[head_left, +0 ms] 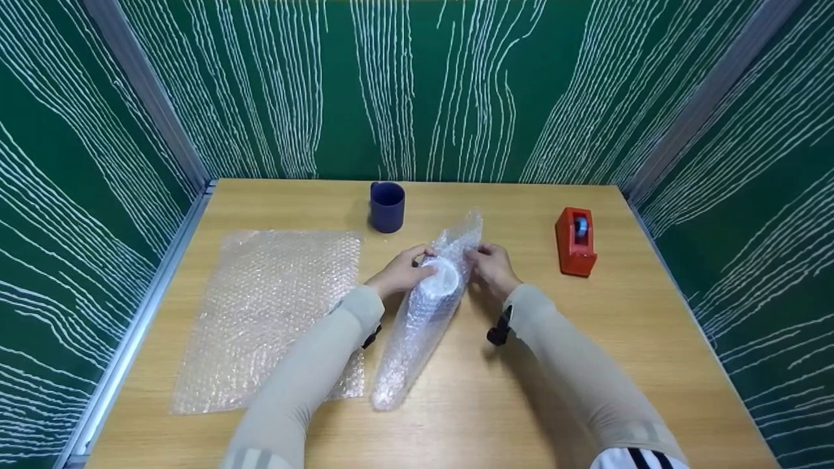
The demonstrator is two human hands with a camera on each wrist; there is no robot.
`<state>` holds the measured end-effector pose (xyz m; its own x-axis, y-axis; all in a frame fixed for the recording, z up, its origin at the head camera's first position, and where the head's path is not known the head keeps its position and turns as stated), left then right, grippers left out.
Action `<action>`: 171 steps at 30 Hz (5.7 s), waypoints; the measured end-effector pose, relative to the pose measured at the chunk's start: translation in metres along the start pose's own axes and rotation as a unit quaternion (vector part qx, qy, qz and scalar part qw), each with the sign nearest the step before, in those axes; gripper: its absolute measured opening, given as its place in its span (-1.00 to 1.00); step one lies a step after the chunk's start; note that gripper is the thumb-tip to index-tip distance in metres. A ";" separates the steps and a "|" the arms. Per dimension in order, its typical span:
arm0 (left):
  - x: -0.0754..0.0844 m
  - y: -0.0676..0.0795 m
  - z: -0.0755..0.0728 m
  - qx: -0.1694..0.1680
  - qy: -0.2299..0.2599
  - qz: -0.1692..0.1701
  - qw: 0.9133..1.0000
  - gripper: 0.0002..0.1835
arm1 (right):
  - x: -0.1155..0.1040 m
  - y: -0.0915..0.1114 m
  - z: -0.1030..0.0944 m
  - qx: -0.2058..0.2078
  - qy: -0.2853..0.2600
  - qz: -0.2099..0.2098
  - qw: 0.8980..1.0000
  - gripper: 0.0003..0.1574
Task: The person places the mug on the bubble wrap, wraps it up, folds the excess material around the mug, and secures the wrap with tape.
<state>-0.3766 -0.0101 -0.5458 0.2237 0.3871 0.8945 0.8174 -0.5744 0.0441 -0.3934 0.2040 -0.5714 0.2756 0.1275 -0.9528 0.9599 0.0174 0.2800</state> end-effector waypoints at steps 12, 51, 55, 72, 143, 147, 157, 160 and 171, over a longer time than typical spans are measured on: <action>-0.006 -0.002 0.002 0.015 -0.008 -0.003 1.000 -0.75 | -0.002 0.009 0.010 -0.104 -0.077 -0.068 0.989 -0.71; -0.012 0.003 0.000 0.054 0.098 -0.062 0.992 -0.55 | -0.021 0.046 0.017 -0.263 0.203 -0.221 0.917 -0.48; -0.011 0.005 -0.003 0.046 0.143 -0.088 0.985 -0.53 | -0.022 0.048 0.016 -0.268 0.250 -0.218 0.905 -0.44; -0.007 0.008 -0.006 -0.044 0.149 -0.048 0.987 -0.40 | -0.025 0.054 0.017 -0.257 0.285 -0.209 0.900 -0.46; 0.005 0.014 0.007 -0.009 -0.227 0.097 0.969 -0.27 | -0.029 0.069 0.001 -0.148 0.306 -0.261 0.904 -0.57; 0.006 0.014 0.008 -0.002 -0.238 0.118 0.964 -0.27 | -0.026 0.072 0.007 -0.150 0.320 -0.309 0.883 -0.55; 0.006 0.013 0.003 -0.069 -0.218 0.105 0.968 -0.20 | -0.019 0.068 0.015 -0.098 0.320 -0.361 0.870 -0.64; 0.007 0.013 0.001 -0.089 -0.210 0.090 0.970 -0.20 | -0.019 0.069 0.016 -0.089 0.320 -0.368 0.869 -0.65; 0.007 0.014 0.003 -0.071 -0.224 0.066 0.970 -0.34 | -0.015 0.080 0.009 -0.104 0.324 -0.381 0.860 -0.57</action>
<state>-0.3617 -0.0134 -0.5399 0.5566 0.5594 0.6143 0.6909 -0.7223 0.0317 -0.3200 0.1946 -0.5356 -0.5806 0.5249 -0.6225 0.8002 0.5092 -0.3170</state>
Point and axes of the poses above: each hand's wrist, its own y-axis away from the middle knuckle, its own z-axis out of the palm, x = y × z, the point moved 5 cm from there along -y, towards the middle knuckle, and after that the axes turned 7 degrees about -x, right-handed, at the moved point
